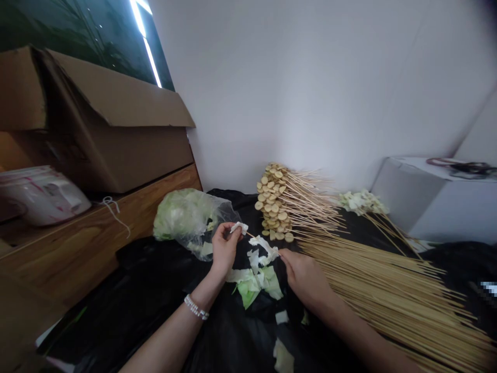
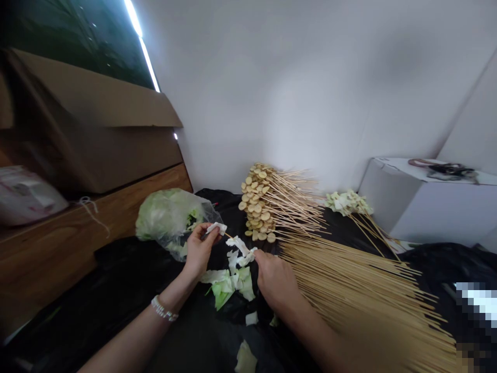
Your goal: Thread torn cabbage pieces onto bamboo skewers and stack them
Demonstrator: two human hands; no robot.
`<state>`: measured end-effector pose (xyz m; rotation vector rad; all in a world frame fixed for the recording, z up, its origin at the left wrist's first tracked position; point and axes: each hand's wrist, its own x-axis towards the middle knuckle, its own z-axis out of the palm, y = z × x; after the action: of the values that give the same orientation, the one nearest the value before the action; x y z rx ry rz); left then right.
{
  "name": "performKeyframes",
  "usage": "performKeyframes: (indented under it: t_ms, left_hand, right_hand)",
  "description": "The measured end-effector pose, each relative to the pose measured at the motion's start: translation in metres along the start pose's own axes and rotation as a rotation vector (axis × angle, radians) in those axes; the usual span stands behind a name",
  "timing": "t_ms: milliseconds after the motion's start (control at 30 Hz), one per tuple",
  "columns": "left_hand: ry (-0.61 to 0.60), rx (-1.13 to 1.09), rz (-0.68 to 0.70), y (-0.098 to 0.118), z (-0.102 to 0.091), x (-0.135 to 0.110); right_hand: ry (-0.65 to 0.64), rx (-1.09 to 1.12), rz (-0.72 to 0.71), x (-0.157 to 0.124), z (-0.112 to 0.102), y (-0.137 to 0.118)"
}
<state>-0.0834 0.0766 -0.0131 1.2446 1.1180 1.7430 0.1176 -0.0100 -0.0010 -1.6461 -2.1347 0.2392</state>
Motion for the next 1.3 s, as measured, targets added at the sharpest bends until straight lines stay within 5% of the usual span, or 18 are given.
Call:
performKeyframes:
  t_ms: [467, 767, 1300]
  left_hand:
    - [-0.011, 0.024, 0.022, 0.005, 0.006, -0.009]
    - [-0.152, -0.087, -0.184, 0.0, 0.01, -0.017]
    - [-0.073, -0.04, -0.09, -0.002, 0.005, -0.005]
  right_hand:
    - [-0.019, -0.126, 0.018, -0.003, -0.002, -0.01]
    - [-0.031, -0.197, 0.022, -0.002, 0.001, -0.007]
    - [0.037, 0.111, -0.077, 0.002, 0.0, 0.001]
